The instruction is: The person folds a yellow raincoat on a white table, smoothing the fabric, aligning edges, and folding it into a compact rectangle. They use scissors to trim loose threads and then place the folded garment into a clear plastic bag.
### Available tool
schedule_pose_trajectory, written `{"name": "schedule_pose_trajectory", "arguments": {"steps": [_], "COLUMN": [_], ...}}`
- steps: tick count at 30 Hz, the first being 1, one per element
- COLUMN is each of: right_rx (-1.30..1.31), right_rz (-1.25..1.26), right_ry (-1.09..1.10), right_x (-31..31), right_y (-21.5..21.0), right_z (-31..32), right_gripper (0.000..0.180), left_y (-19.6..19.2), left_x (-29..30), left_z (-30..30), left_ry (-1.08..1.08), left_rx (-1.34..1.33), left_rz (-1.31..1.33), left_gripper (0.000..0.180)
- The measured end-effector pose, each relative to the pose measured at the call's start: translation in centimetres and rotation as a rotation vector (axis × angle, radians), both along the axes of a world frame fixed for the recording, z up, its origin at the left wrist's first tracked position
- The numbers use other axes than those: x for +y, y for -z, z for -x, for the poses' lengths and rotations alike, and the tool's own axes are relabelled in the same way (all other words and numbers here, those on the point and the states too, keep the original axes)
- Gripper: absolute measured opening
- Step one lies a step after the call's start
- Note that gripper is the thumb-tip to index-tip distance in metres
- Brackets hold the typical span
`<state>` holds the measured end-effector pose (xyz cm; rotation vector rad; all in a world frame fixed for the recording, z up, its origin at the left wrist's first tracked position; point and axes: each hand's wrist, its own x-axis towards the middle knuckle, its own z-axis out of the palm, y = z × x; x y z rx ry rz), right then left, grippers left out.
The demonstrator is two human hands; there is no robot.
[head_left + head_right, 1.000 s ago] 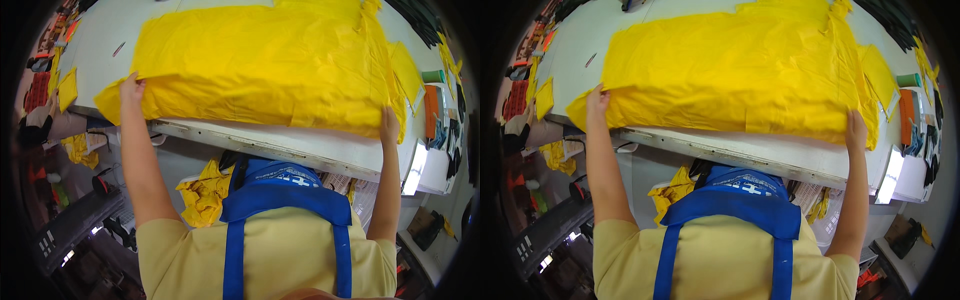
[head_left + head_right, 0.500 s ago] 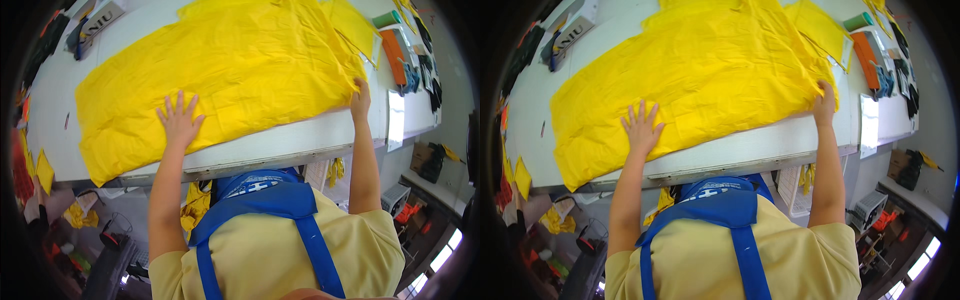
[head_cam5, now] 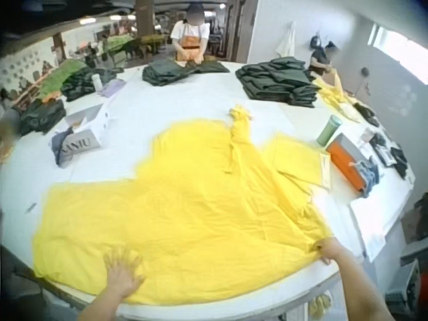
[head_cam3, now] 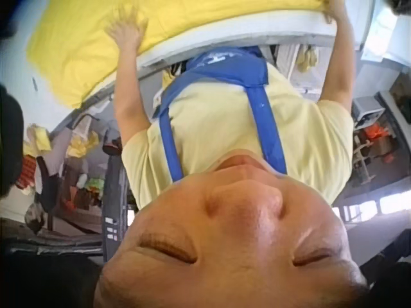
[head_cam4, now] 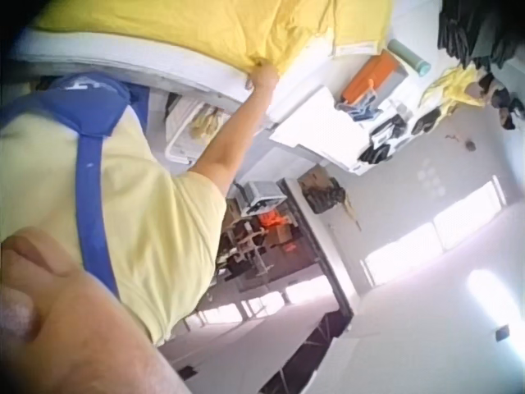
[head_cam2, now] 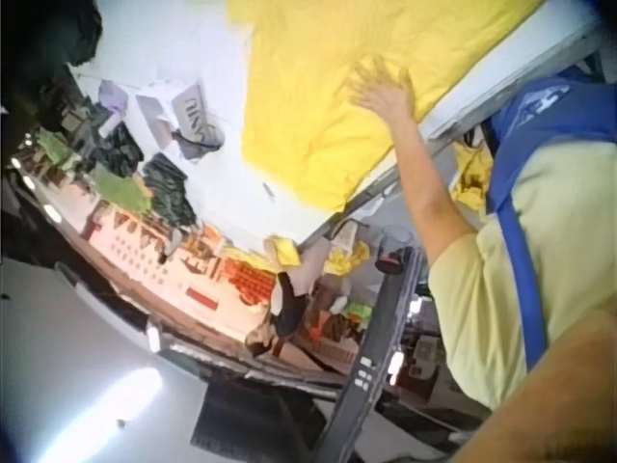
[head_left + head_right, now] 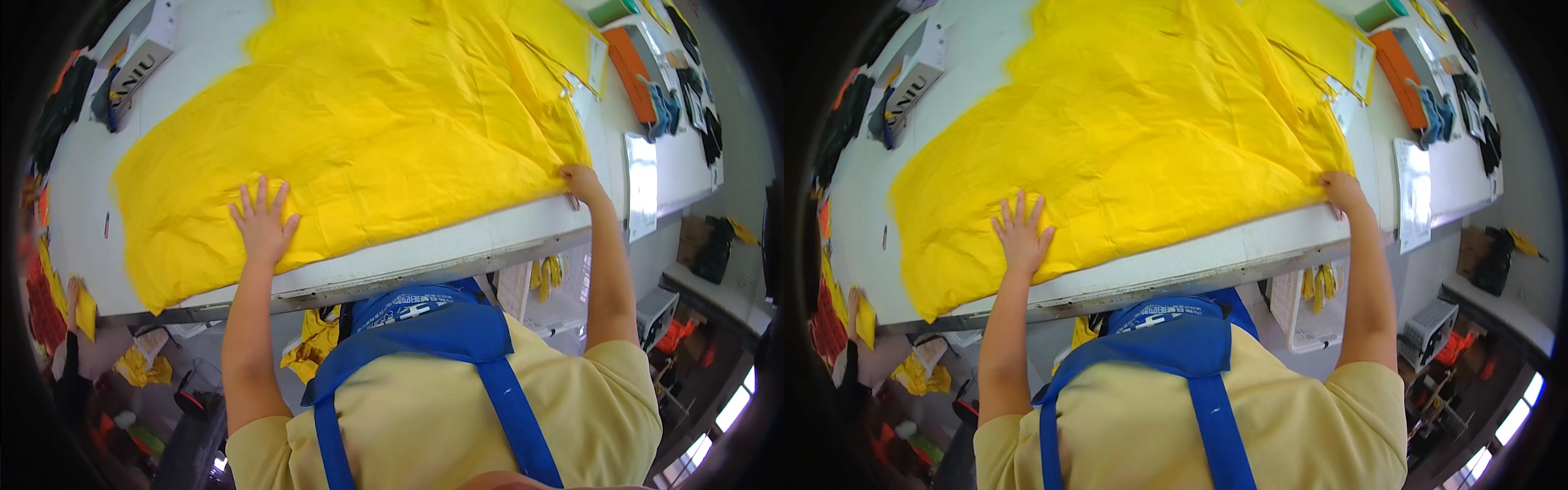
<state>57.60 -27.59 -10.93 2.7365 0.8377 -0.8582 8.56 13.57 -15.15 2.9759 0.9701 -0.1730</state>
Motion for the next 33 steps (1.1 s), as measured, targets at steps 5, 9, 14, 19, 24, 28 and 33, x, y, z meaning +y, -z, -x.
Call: {"name": "schedule_pose_trajectory", "arguments": {"steps": [5,9,14,19,24,28,33], "right_rx": [-0.209,-0.241,0.128,-0.184,0.232,0.801,1.191], "right_rz": [-0.754,-0.488,-0.481,-0.907,-0.458,-1.289,-1.497], "right_ry": [-0.317,-0.600,-0.406,-0.011,0.325,0.648,0.159], "right_x": [9.9,12.6,16.0,32.2,47.0,45.9,42.8], "right_y": [-4.5,0.0,-1.4,-0.1,0.1,2.3,-5.2], "right_z": [5.1,10.5,4.6,-13.0,-18.8,-20.5,-8.3], "right_gripper": [0.046,0.052,0.042,0.064,0.047,0.027,0.018], "left_y": [-0.7,-2.0,-2.3,-3.6,-0.2,2.3,2.0], "left_x": [-1.6,-2.1,-2.8,0.3,-0.5,-0.9,-1.0], "left_z": [1.0,1.3,2.2,-15.3,-34.0,-36.8,-36.8], "left_ry": [0.025,0.002,-0.048,0.251,0.398,0.409,0.413], "left_rx": [-0.037,0.003,-0.116,-0.546,-0.669,-0.597,-0.521], "left_rz": [-0.012,0.075,0.141,0.402,0.540,0.389,0.355], "left_gripper": [0.061,0.058,0.060,0.054,0.050,0.053,0.049]}}
